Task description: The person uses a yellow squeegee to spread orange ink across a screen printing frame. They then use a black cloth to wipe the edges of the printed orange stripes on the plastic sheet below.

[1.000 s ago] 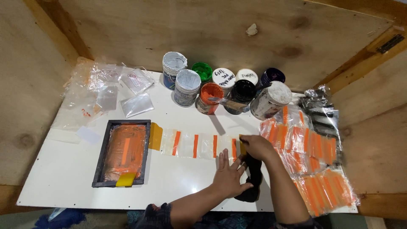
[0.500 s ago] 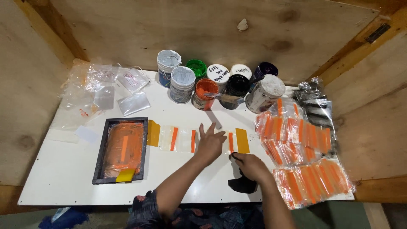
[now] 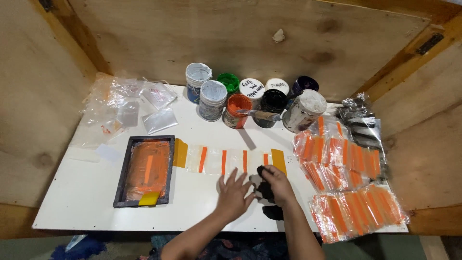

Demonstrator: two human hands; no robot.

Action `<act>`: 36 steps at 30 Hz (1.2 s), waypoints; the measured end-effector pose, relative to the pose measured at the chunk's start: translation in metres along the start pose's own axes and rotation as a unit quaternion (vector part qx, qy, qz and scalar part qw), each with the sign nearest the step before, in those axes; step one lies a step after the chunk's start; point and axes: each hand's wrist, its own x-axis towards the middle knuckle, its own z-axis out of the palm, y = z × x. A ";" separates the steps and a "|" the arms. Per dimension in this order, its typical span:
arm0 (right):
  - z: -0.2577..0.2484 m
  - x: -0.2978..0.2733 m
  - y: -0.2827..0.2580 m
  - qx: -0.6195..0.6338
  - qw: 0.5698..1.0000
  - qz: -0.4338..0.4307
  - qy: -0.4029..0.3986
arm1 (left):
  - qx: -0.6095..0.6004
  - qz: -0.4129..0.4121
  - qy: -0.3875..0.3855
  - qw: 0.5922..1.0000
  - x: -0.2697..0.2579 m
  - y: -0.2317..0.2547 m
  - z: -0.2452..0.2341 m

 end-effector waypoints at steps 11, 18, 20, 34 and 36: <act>-0.005 -0.029 0.001 -0.177 0.979 -0.056 -0.081 | -0.404 -0.042 0.067 0.911 0.009 0.000 -0.009; -0.025 -0.057 -0.004 -0.291 0.954 -0.051 -0.055 | -0.324 -0.039 0.012 0.945 -0.002 0.009 -0.021; -0.033 -0.055 -0.003 -0.338 0.937 -0.080 -0.045 | -0.323 -0.024 0.008 0.946 -0.002 0.010 -0.021; -0.054 -0.012 0.033 -0.091 0.954 -0.230 -0.168 | -0.316 0.011 0.041 0.948 0.016 0.018 -0.006; -0.034 -0.013 0.034 0.110 0.966 -0.211 -0.098 | -0.190 0.045 0.079 0.978 0.020 0.013 0.006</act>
